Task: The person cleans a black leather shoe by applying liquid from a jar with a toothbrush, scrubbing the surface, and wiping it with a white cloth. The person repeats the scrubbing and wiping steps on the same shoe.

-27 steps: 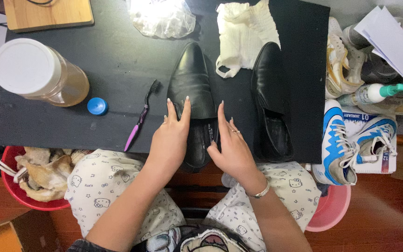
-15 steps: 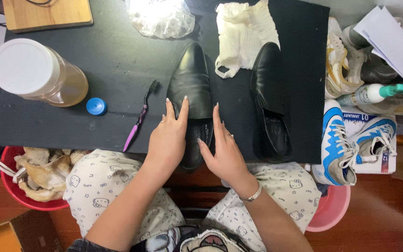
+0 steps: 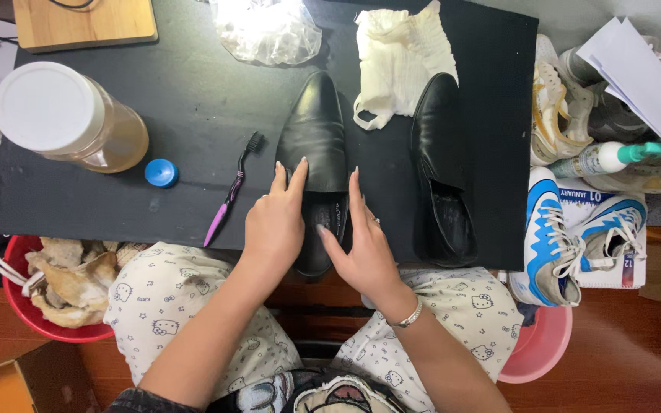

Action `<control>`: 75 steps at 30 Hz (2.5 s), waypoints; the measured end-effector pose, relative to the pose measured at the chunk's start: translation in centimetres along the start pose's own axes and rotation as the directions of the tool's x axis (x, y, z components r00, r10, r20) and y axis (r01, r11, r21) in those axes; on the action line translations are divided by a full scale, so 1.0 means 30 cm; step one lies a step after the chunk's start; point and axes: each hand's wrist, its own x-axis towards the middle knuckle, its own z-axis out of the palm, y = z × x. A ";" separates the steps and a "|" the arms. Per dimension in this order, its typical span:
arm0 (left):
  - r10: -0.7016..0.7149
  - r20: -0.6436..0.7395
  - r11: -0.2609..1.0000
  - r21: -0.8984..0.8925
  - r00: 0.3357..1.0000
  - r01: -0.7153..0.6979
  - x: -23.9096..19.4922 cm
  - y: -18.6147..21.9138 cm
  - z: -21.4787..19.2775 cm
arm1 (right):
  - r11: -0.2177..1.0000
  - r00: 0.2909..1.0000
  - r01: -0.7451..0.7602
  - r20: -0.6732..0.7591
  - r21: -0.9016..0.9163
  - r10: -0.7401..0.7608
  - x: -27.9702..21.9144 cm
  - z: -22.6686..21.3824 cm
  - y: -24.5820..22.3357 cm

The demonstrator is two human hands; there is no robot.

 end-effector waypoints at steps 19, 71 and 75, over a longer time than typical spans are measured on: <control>0.251 0.335 -0.712 -0.571 0.908 0.408 -0.003 0.019 0.417 | 0.500 0.871 -0.446 0.231 0.743 0.434 -0.022 -0.157 0.111; 0.202 -0.329 0.730 -0.577 0.923 -0.365 -0.133 0.050 0.018 | 0.783 0.933 -0.341 0.083 0.521 0.351 0.049 -0.100 0.156; 0.337 -0.337 0.812 -0.369 0.879 -0.453 -0.127 0.080 0.063 | 0.804 0.974 -0.222 0.093 0.552 0.205 0.031 -0.118 0.132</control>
